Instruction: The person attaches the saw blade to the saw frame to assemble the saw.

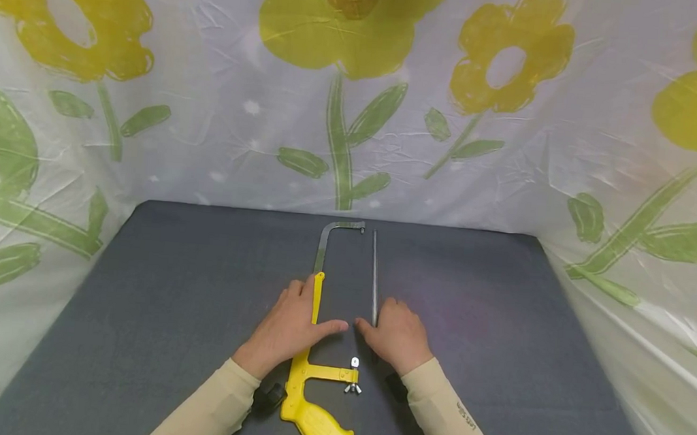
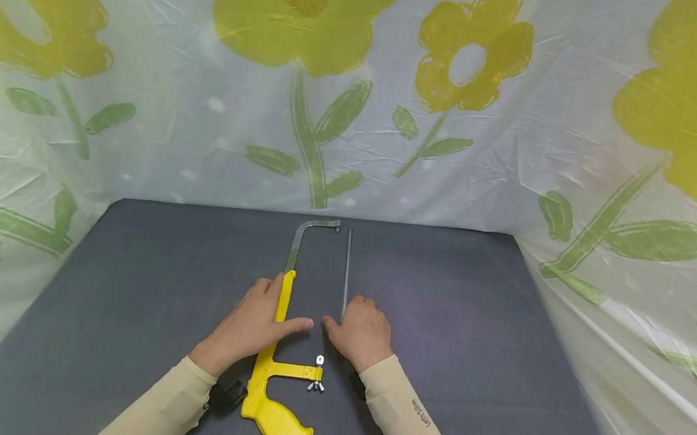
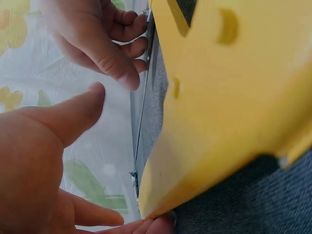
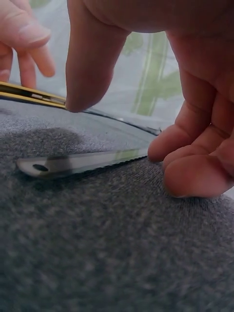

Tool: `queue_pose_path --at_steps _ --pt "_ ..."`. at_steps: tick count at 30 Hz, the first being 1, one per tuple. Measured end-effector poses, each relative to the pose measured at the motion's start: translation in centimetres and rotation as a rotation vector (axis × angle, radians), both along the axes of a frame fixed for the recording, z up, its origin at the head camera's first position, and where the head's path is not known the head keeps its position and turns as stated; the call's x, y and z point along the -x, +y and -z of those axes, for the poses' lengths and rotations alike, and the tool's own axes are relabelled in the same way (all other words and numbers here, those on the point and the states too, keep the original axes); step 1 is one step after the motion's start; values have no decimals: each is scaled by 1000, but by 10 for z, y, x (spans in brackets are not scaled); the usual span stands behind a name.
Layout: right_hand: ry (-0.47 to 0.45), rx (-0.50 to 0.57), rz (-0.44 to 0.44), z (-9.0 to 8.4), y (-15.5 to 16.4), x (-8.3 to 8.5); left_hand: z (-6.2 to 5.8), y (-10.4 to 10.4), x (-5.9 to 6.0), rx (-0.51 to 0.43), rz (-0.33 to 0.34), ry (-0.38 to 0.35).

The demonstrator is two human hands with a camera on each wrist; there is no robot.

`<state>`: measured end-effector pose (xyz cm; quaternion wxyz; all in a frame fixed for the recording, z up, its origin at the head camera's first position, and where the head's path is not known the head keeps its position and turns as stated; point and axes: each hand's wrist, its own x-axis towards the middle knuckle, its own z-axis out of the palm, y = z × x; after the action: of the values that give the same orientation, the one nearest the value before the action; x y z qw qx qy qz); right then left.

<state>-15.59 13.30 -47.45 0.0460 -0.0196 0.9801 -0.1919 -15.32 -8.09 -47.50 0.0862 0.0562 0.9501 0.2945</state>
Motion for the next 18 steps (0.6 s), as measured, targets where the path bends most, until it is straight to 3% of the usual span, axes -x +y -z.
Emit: queue_pose_path --at_steps 14,18 --pt "146 -62 14 8 -3 0 -1 -3 2 59 -3 -16" --pt "149 -70 22 10 -4 0 0 -3 4 59 -4 -23"
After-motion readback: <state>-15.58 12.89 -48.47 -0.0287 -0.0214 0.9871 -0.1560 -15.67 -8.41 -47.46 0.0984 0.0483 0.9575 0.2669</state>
